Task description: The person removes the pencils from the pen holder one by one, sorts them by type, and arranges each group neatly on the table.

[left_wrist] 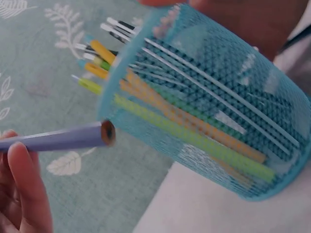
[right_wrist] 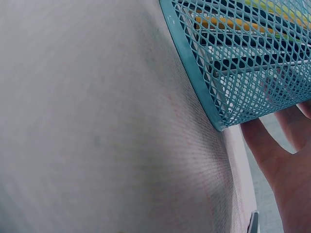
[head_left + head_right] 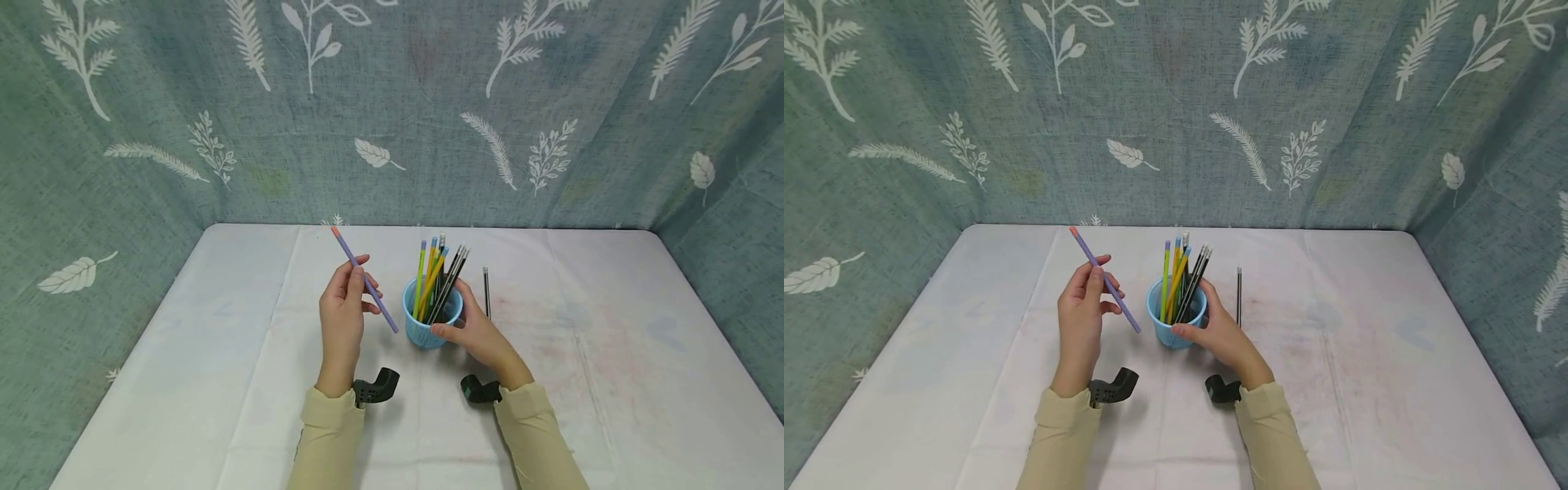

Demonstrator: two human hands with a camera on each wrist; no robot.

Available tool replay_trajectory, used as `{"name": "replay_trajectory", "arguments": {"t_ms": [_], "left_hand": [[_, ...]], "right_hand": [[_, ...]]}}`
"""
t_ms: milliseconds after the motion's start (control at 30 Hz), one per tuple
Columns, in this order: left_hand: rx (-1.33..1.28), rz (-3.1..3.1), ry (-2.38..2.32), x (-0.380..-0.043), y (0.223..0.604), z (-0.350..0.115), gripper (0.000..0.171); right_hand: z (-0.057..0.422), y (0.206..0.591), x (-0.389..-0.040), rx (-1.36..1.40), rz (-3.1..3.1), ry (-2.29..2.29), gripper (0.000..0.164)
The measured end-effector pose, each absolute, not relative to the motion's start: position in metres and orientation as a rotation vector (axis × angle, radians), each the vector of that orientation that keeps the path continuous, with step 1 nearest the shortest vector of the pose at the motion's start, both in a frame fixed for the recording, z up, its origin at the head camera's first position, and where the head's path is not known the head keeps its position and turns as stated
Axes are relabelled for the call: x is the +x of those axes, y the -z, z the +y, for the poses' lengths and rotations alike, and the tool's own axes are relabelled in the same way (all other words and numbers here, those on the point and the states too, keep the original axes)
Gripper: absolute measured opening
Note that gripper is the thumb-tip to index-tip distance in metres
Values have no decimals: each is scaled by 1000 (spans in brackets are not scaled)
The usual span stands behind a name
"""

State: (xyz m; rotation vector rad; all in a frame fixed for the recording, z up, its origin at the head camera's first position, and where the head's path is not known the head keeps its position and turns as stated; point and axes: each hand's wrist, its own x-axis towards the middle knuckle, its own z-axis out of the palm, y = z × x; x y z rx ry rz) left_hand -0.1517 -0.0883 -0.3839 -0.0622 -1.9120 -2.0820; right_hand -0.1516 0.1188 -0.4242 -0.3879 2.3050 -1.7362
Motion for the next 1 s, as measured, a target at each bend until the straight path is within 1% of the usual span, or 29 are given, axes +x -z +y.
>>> {"name": "replay_trajectory", "arguments": {"t_ms": [267, 433, 567, 800, 1000], "left_hand": [[64, -2083, 1974, -167, 418, -90, 28], [107, -2222, 1930, -172, 430, -87, 30], [125, -2328, 1912, -173, 435, -83, 30], [173, -2376, 1941, -173, 437, -82, 22], [182, -2398, 1948, -175, 444, -83, 27]], "right_hand": [[119, 424, -151, -375, 2305, 1729, 82], [119, 423, -152, -365, 2305, 1736, 82], [119, 423, -152, -366, 2300, 1742, 82], [119, 424, -152, -368, 2305, 1740, 84], [120, 425, -152, -372, 2293, 1742, 85]]}}
